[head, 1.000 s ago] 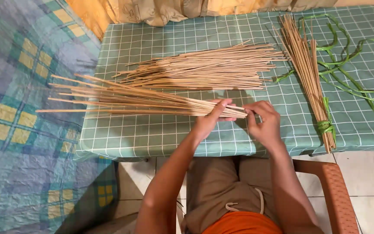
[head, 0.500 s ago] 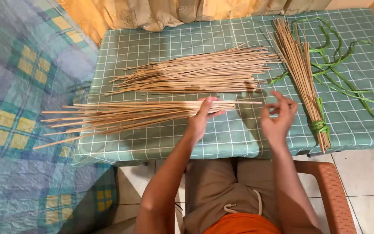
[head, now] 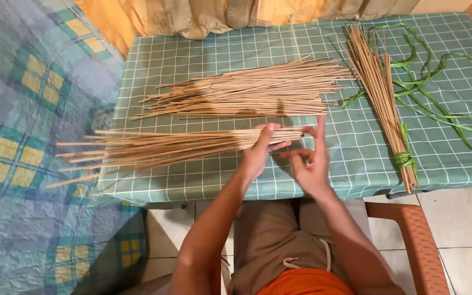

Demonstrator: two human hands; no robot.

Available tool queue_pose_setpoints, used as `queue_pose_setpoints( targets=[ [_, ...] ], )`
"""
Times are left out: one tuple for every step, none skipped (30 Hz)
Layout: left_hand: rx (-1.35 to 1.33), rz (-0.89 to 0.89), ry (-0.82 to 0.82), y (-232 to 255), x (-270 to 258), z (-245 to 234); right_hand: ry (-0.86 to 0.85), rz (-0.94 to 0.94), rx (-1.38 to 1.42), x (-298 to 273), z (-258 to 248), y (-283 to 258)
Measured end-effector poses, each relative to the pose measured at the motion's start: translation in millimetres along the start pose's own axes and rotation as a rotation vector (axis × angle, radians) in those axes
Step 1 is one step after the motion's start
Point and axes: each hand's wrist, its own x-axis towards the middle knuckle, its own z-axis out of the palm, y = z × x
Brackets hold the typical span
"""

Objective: The person is gathering thin wooden sticks into bundles and securing them by wrapping and tying green plastic strips around one end to create broom components.

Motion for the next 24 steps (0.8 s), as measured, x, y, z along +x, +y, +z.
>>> queue_pose_setpoints(
  targets=[
    [0.0, 0.002, -0.002, 1.5, 1.2, -1.5, 0.0, -0.002, -0.001, 0.3, 3.0, -4.7],
    [-0.033, 0.015, 0.023, 3.7, 2.0, -4.6, -0.016, 0.013, 0.038, -0.5, 5.3, -8.1],
    [-0.065, 0.028, 0.047, 4.8, 2.8, -6.9, -0.032, 0.028, 0.076, -1.2, 6.6, -10.5],
    [-0.066, 0.031, 0.048, 4.7, 3.5, -8.3, -0.035, 0.027, 0.076, -1.5, 7.5, -11.7],
    [-0.065, 0.023, 0.065, 4.5, 4.2, -10.0, -0.045, 0.002, 0.084, -1.5, 8.1, -12.0],
    [-0.066, 0.015, 0.08, 3.9, 4.9, -11.4, -0.055, -0.022, 0.091, -1.4, 8.0, -11.9],
    [-0.067, 0.016, 0.08, 2.8, 5.5, -12.2, -0.056, -0.023, 0.09, -0.9, 7.0, -11.4],
    [-0.061, 0.017, 0.083, 1.3, 7.2, -11.7, -0.061, -0.051, 0.059, 0.9, 4.9, -10.3],
    [-0.055, 0.018, 0.086, 0.0, 8.7, -10.9, -0.067, -0.079, 0.027, 3.3, 2.2, -8.6],
    [-0.054, 0.023, 0.081, 0.0, 10.0, -10.5, -0.066, -0.086, 0.027, 9.4, -1.8, -5.6],
    [-0.057, 0.019, 0.089, -0.2, 9.3, -9.8, -0.036, 0.019, 0.034, 17.5, -8.3, -2.0],
    [-0.058, 0.016, 0.098, 1.3, 9.1, -10.0, -0.01, 0.124, 0.044, 26.9, -13.4, 2.9],
    [-0.056, 0.023, 0.096, 3.5, 10.4, -10.3, -0.01, 0.116, 0.047, 38.6, -17.5, 9.6],
    [-0.057, 0.02, 0.081, 3.9, 8.7, -10.4, 0.035, 0.072, -0.001, 50.2, -22.2, 17.9],
    [-0.059, 0.017, 0.065, 4.5, 7.1, -10.6, 0.08, 0.028, -0.05, 62.1, -26.5, 27.4],
    [-0.059, 0.02, 0.065, 5.8, 6.6, -10.4, 0.079, 0.024, -0.049, 75.7, -30.3, 37.5],
    [-0.049, 0.009, 0.066, 7.3, 6.0, -10.4, 0.079, -0.149, -0.328, 89.7, -32.6, 48.5],
    [-0.039, -0.003, 0.068, 7.9, 4.4, -10.7, 0.074, -0.321, -0.607, 99.5, -33.3, 60.1],
    [-0.039, 0.0, 0.07, 8.6, 3.8, -11.0, 0.072, -0.323, -0.605, 107.4, -31.0, 71.8],
    [-0.039, 0.004, 0.067, 10.2, 5.2, -11.3, 0.021, -0.28, -0.727, 116.1, -26.7, 82.4],
    [-0.039, 0.007, 0.064, 11.8, 6.5, -11.7, -0.032, -0.236, -0.847, 121.7, -23.9, 90.7],
    [-0.04, 0.014, 0.066, 12.9, 6.9, -11.8, -0.035, -0.242, -0.845, 123.6, -20.5, 96.6],
    [-0.043, 0.015, 0.074, 13.4, 7.0, -11.5, -0.015, -0.272, -0.936, 123.6, -14.6, 101.0],
    [-0.046, 0.007, 0.085, 12.8, 4.7, -11.6, 0.003, -0.294, -1.027, 120.5, -9.4, 103.9]
  ],
)
